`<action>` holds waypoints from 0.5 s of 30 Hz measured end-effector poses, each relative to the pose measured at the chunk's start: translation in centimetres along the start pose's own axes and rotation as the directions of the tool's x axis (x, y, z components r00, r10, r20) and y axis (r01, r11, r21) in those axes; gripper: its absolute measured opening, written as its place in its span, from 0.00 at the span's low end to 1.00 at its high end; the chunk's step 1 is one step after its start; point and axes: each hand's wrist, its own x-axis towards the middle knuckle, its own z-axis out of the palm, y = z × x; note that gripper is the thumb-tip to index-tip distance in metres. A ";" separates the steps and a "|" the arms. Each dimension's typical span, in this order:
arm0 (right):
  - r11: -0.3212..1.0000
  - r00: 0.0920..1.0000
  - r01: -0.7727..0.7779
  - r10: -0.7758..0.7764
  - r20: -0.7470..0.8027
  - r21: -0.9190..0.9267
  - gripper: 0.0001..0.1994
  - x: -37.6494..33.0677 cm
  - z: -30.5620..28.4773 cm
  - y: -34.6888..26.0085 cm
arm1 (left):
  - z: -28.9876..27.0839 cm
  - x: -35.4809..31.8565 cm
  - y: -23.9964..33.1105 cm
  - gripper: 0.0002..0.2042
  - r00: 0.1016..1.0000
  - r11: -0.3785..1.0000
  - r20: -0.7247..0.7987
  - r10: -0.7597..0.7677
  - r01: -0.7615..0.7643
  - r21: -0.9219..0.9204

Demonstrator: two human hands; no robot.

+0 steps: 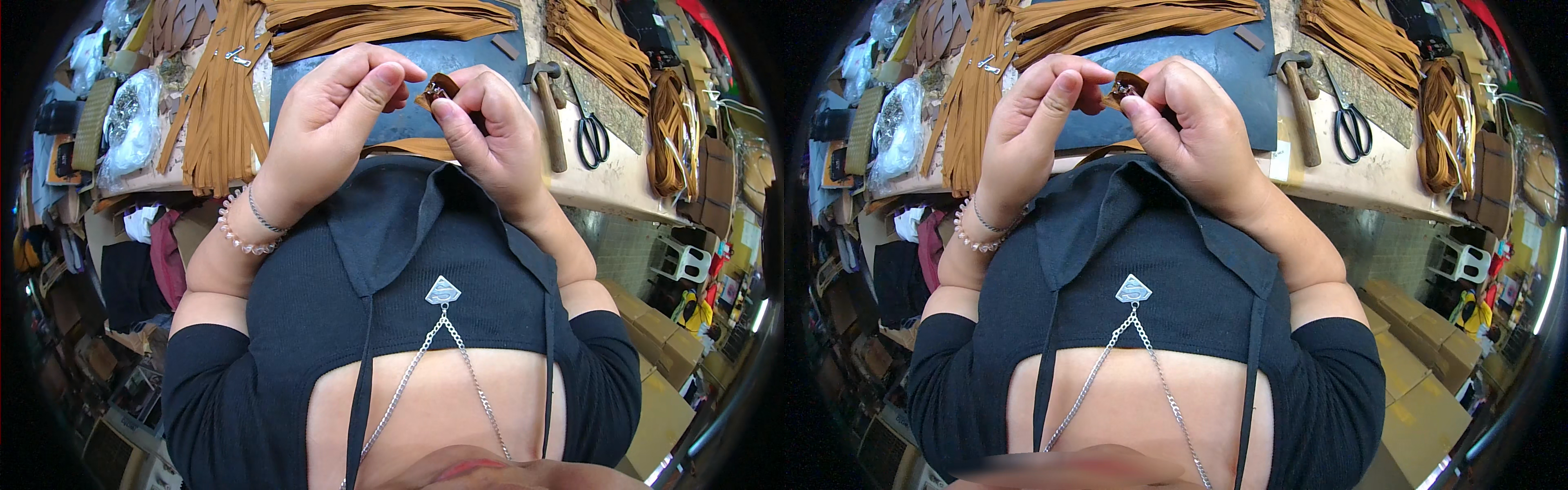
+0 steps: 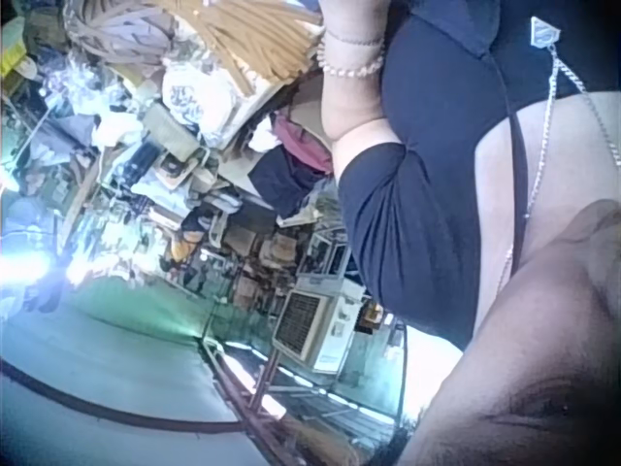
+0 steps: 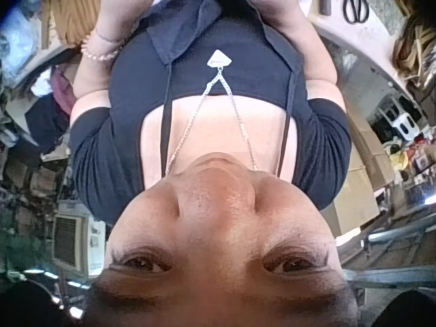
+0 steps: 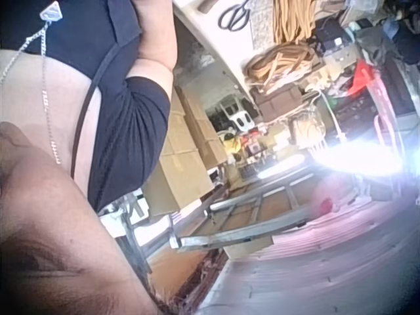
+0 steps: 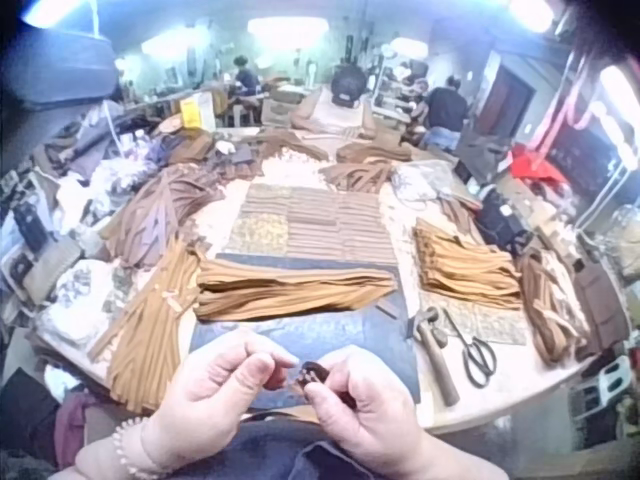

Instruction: The person assembles zippers for leather products by hand, sliding metal sliders onto leather strips and securing them one at a time.

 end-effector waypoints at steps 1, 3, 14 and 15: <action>1.000 1.000 0.021 -0.021 0.005 -0.017 0.08 0.0 0.0 0.1 | 0.4 0.1 0.3 0.12 1.000 1.000 -0.014 0.001 -0.001 0.007; 0.999 0.999 0.042 -0.042 0.012 -0.033 0.08 0.1 0.2 0.1 | 0.5 0.1 0.3 0.10 1.000 1.000 -0.030 0.000 0.000 0.014; 0.996 0.999 0.043 -0.042 0.015 -0.084 0.09 0.4 1.4 0.6 | 1.5 0.0 -1.7 0.06 0.944 0.896 -0.138 0.300 -0.229 0.380; 0.993 0.999 0.032 -0.033 -0.004 -0.111 0.10 0.6 1.3 0.9 | 1.0 0.2 -2.0 0.04 0.924 0.802 -0.059 0.379 -0.296 0.519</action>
